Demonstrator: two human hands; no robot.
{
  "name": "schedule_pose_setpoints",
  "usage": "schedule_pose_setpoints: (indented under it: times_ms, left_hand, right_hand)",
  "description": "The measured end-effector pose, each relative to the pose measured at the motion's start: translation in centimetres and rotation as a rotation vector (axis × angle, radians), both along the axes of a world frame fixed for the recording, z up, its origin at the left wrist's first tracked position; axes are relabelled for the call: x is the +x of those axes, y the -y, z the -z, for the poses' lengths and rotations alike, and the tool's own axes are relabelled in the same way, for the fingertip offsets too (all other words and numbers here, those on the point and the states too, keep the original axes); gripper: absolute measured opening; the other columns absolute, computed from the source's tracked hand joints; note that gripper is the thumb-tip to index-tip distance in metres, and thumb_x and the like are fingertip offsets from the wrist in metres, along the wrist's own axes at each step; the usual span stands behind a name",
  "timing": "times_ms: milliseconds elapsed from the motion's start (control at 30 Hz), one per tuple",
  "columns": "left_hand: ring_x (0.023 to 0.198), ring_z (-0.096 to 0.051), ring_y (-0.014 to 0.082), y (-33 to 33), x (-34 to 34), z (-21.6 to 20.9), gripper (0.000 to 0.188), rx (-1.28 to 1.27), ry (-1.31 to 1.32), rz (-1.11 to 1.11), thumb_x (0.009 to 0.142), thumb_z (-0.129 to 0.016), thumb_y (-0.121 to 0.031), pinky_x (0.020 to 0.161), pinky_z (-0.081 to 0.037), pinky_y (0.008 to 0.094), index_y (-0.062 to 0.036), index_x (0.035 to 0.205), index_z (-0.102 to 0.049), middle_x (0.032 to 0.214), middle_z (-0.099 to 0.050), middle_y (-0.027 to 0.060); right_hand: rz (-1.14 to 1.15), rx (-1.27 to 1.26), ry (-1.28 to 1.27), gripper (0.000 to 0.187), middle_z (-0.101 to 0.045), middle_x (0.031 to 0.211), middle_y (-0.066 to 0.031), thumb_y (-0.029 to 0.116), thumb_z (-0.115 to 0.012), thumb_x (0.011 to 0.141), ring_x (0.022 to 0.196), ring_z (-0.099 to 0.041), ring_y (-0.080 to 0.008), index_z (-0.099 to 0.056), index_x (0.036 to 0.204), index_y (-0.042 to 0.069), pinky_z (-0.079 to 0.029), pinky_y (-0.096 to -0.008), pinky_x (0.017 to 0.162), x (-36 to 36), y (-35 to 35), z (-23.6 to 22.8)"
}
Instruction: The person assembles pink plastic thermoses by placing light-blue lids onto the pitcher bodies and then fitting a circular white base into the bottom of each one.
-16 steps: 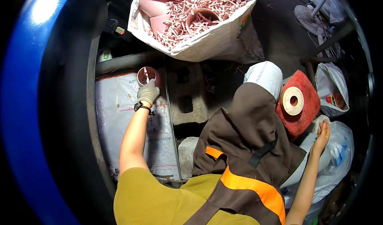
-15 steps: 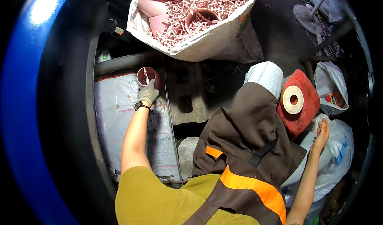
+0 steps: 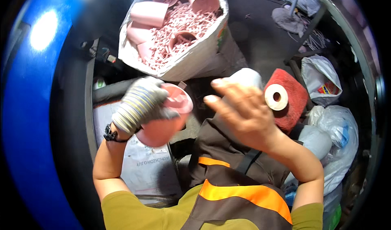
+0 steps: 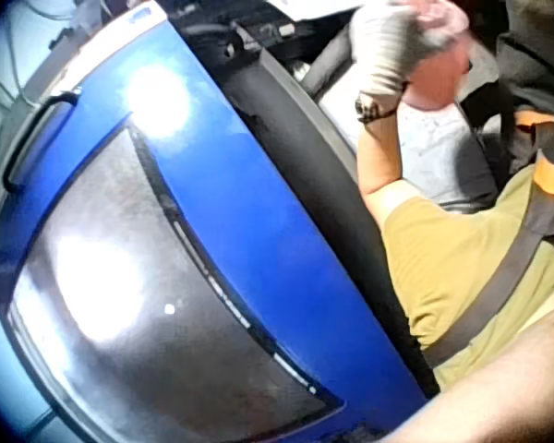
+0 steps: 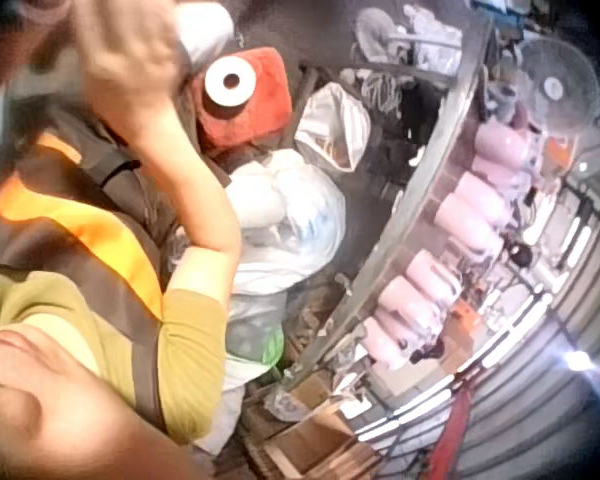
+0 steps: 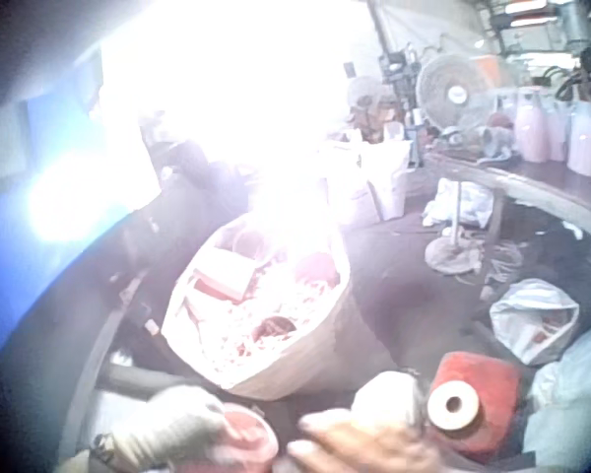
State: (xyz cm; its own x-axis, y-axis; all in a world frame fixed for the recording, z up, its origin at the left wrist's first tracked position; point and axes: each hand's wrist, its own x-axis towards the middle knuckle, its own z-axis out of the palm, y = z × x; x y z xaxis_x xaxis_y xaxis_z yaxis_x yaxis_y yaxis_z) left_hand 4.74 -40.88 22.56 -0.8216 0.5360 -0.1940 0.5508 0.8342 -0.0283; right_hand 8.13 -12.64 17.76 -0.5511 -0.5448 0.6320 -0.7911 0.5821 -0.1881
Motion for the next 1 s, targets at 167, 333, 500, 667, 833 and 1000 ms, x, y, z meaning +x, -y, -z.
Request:
schedule_pose_setpoints:
  times_ms: [167,333,500,667,833,1000]
  left_hand:
    - [0.08,-0.058,0.0302,-8.6,-0.1,-1.6,0.035,0.352,0.527,0.346,0.063,-0.085,-0.034,0.068,-0.048,0.0401,-0.0084,0.078,-0.067,0.082,-0.056,0.0086]
    - [0.08,-0.065,0.0291,-13.1,1.2,2.9,0.021,0.511,0.296,0.568,0.076,-0.074,-0.029,0.067,-0.052,0.0394,-0.0129,0.088,-0.069,0.101,-0.062,0.0096]
    - [0.078,-0.064,0.0247,-14.2,3.0,8.1,0.026,0.278,0.119,0.476,0.08,-0.066,-0.042,0.065,-0.05,0.0355,-0.0161,0.076,-0.068,0.087,-0.063,0.0031]
    - [0.054,-0.054,0.0242,-10.2,-2.1,7.8,0.022,0.585,-0.058,0.519,0.081,-0.06,-0.027,0.052,-0.043,0.0345,-0.0102,0.066,-0.056,0.062,-0.051,0.008]
    - [0.053,-0.047,0.0135,-3.2,-1.7,4.2,0.03,1.327,0.299,-0.18,0.084,-0.054,-0.01,0.05,-0.037,0.0325,-0.0012,0.056,-0.048,0.057,-0.048,0.0063]
    - [0.052,-0.045,0.0279,-10.5,-2.8,1.2,0.037,0.901,0.243,0.343,0.081,-0.067,-0.013,0.051,-0.038,0.037,-0.0043,0.053,-0.044,0.055,-0.041,0.0091]
  right_hand:
    - [-0.021,0.201,0.07,0.014,-0.057,0.078,-0.0033,0.018,-0.061,0.077,0.08,-0.057,-0.0199,-0.062,0.086,0.009,-0.043,-0.032,0.076,2.0,-4.0,2.1]
    - [-0.026,0.238,0.269,0.013,-0.051,0.07,-0.0014,0.021,-0.066,0.078,0.069,-0.053,-0.0189,-0.057,0.075,0.011,-0.04,-0.0319,0.06,4.3,-8.5,5.0]
    - [-0.018,0.165,0.432,0.015,-0.051,0.07,-0.0039,0.018,-0.067,0.082,0.07,-0.055,-0.0229,-0.057,0.073,0.011,-0.044,-0.0355,0.061,4.8,-7.9,7.4]
    - [-0.113,-0.183,0.559,0.021,-0.058,0.069,-0.0085,0.017,-0.061,0.088,0.065,-0.059,-0.0242,-0.056,0.071,0.008,-0.046,-0.0371,0.059,4.5,-7.9,6.7]
    - [-0.054,-0.648,0.286,0.017,-0.055,0.066,-0.0035,0.011,-0.057,0.092,0.059,-0.054,-0.0195,-0.06,0.076,0.006,-0.045,-0.0333,0.055,3.4,-12.0,-3.3]
    - [0.011,-0.066,0.031,0.022,-0.062,0.088,-0.0063,0.015,-0.065,0.077,0.084,-0.062,-0.0227,-0.066,0.098,0.006,-0.047,-0.0342,0.077,-0.2,-6.4,-4.1]
